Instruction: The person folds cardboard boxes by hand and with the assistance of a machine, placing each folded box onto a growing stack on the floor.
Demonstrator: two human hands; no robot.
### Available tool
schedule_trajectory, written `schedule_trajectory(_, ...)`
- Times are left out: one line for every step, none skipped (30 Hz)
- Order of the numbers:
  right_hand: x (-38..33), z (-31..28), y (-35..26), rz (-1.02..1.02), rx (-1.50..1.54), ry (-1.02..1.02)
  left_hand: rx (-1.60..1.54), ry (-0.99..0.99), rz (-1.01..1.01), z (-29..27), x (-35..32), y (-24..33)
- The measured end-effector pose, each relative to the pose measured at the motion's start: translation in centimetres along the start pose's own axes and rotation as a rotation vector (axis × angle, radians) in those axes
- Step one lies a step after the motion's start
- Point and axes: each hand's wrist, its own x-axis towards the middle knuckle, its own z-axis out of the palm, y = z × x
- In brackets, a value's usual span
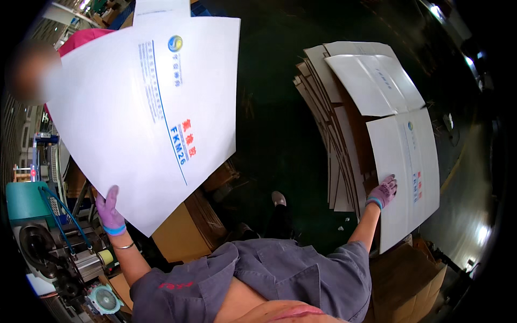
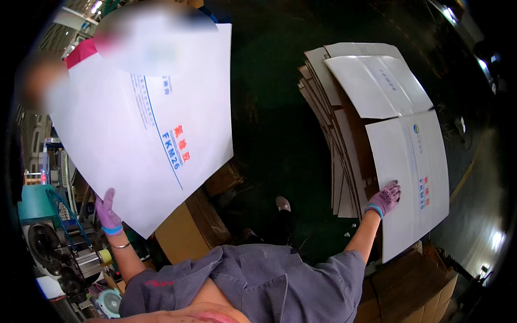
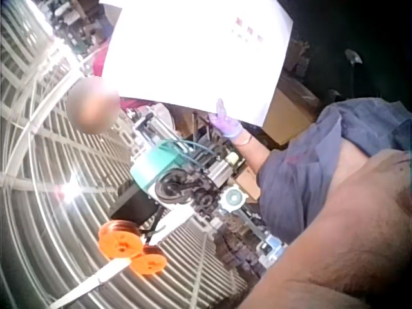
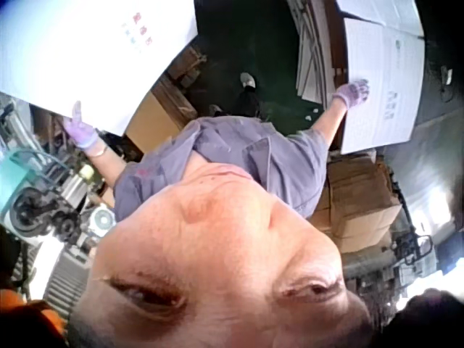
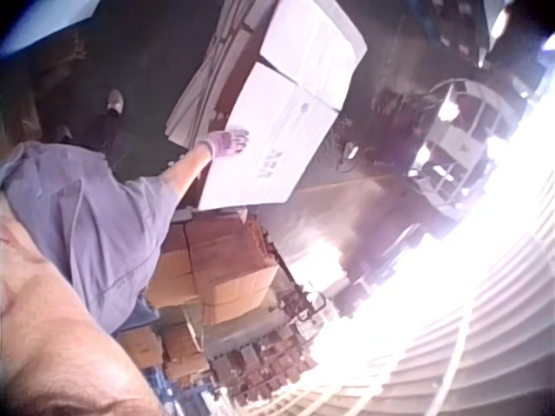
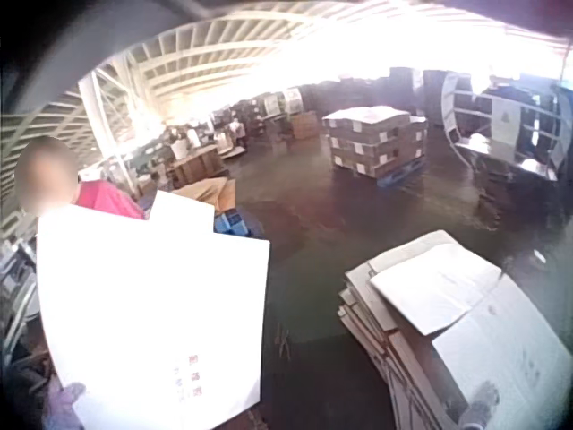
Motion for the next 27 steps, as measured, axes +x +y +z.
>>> schedule_trajectory(-0.2,0.5,-1.0,0.006,0.032,-0.055,0.038,0.034,0.029,-1.3,0.3,-0.8)
schedule_trajectory(0.4,0.8,-2.0,0.014,0.066,-0.102,0.069,0.071,0.059,-2.0,0.2,-1.4)
schedule_trajectory(1.2,1.4,-2.8,0.017,0.103,-0.148,0.121,0.054,0.090,-1.8,-0.2,-1.0)
schedule_trajectory(2.7,3.0,-2.6,0.015,0.108,-0.262,0.158,0.028,0.034,-1.7,-0.8,-0.9)
schedule_trajectory(5.5,4.7,-2.0,0.010,0.117,-0.368,0.189,0.009,-0.017,-1.6,-1.2,-0.8)
schedule_trajectory(7.0,6.1,-1.9,-0.007,0.127,-0.483,0.231,-0.003,-0.067,-1.7,-1.9,-0.1)
schedule_trajectory(6.4,6.6,-2.0,-0.096,0.106,-0.375,0.194,0.065,-0.068,-1.9,-3.1,-0.2)
schedule_trajectory(5.8,7.6,-1.0,-0.175,0.089,-0.266,0.155,0.126,-0.064,-1.6,-4.0,-1.0)
schedule_trajectory(7.7,9.7,0.4,-0.230,0.330,-0.426,0.060,0.141,-0.063,-2.0,-4.3,-1.8)
schedule_trajectory(9.8,11.0,1.2,-0.274,0.571,-0.575,-0.050,0.143,-0.056,-2.6,-4.3,-3.3)
schedule_trajectory(8.2,5.9,-2.3,-0.503,0.717,-0.302,-0.063,0.186,-0.072,-3.3,-6.9,-4.5)
schedule_trajectory(5.3,-2.7,-4.9,-0.570,0.944,-0.231,-0.097,0.207,-0.096,-4.6,-8.9,-6.0)
schedule_trajectory(2.8,-10.1,-6.9,-0.610,1.176,-0.153,-0.133,0.212,-0.130,-5.6,-10.4,-7.5)
schedule_trajectory(1.1,-15.0,-8.4,-0.735,1.269,0.101,-0.073,0.192,-0.113,-5.5,-11.5,-8.3)
schedule_trajectory(-2.8,-22.4,-9.7,-0.811,1.227,0.351,-0.004,0.179,-0.158,-5.5,-13.2,-8.4)
schedule_trajectory(-4.8,-26.9,-10.8,-0.962,1.326,0.595,-0.196,0.138,-0.076,-6.6,-14.6,-11.5)
schedule_trajectory(-7.8,-31.9,-12.1,-1.072,1.369,0.735,-0.342,0.158,-0.121,-7.5,-16.3,-14.2)
schedule_trajectory(-13.0,-37.5,-12.9,-1.172,1.403,0.766,-0.197,0.158,-0.089,-7.5,-18.4,-13.9)
schedule_trajectory(-16.2,-40.4,-13.8,-1.353,1.408,0.865,-0.182,0.088,-0.031,-8.4,-19.9,-14.6)
schedule_trajectory(-19.1,-42.3,-14.7,-1.545,1.408,0.962,-0.166,0.028,0.028,-9.6,-21.1,-15.9)
schedule_trajectory(-22.3,-43.0,-15.3,-1.723,1.573,0.580,-0.260,0.073,-0.013,-11.1,-22.6,-17.0)
schedule_trajectory(-25.4,-43.5,-15.8,-1.861,1.696,0.158,-0.353,0.118,-0.052,-12.9,-24.0,-17.8)
schedule_trajectory(-28.2,-44.3,-15.6,-1.885,1.528,0.073,-0.452,0.174,-0.089,-14.4,-25.7,-19.2)
schedule_trajectory(-31.1,-44.6,-15.7,-1.901,1.361,-0.019,-0.461,0.254,-0.189,-16.4,-27.1,-21.2)
schedule_trajectory(-33.6,-44.6,-16.1,-1.976,1.196,-0.151,-0.114,0.248,-0.209,-18.6,-28.4,-23.0)
schedule_trajectory(-35.7,-43.4,-16.6,-2.040,1.138,-0.274,0.235,0.227,-0.241,-20.3,-29.6,-23.6)
schedule_trajectory(-37.8,-41.5,-17.0,-1.960,1.111,-0.417,0.521,0.406,-0.070,-20.5,-30.2,-22.2)
